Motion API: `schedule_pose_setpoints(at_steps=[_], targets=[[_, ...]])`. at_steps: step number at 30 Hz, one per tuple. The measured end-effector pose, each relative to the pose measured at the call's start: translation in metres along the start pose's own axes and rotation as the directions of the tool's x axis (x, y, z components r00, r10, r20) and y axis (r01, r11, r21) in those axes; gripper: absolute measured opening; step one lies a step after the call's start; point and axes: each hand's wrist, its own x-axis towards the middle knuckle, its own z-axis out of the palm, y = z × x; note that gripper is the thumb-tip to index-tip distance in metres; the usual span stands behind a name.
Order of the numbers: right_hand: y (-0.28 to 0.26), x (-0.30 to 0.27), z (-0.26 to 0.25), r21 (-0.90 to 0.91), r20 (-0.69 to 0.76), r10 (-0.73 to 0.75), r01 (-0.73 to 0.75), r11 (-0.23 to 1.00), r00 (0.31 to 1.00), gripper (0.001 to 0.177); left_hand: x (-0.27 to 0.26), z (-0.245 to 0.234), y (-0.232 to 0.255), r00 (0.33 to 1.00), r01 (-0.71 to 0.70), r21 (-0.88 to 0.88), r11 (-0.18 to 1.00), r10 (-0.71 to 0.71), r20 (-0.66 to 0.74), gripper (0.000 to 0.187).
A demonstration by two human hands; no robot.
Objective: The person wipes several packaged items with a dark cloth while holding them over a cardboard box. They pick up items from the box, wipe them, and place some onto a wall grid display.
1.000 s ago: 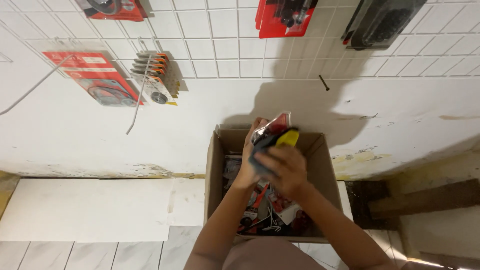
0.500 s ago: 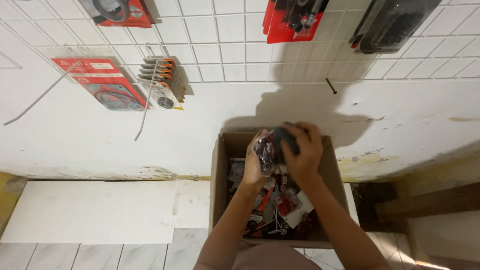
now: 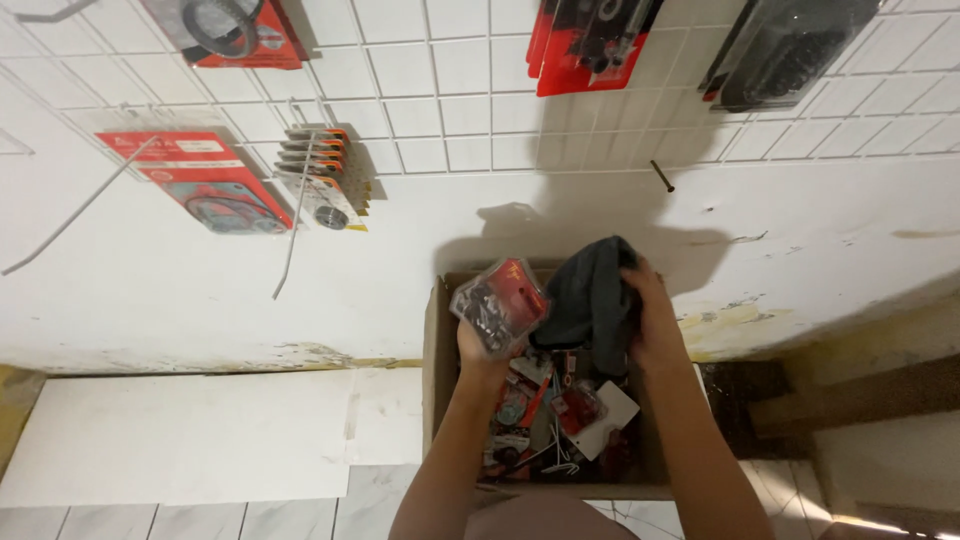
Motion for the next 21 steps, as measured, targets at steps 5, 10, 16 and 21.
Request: schedule_pose_setpoints(at_steps=[5,10,16,21], targets=[[0.042,0.01,-0.026,0.336,0.052,0.34,-0.337,0.879,0.939,0.013,0.013,-0.014,-0.001,0.998,0.064,-0.16,0.985,-0.061,0.026,0.028],[0.07,0.022,-0.03,0.373,-0.093,0.496,-0.432,0.821,0.863,0.019,0.012,-0.027,-0.015,0.993,0.112,-0.278,0.954,-0.102,0.052,0.026],[0.069,-0.012,-0.002,0.073,-0.12,0.326,-0.319,0.945,0.938,0.048,0.012,-0.045,-0.03,0.985,0.173,-0.429,0.886,-0.152,0.084,0.029],[0.054,-0.03,0.024,-0.193,0.051,-0.095,0.103,0.976,0.994,0.05,0.015,-0.057,-0.042,0.98,0.197,-0.525,0.828,-0.166,0.106,0.033]])
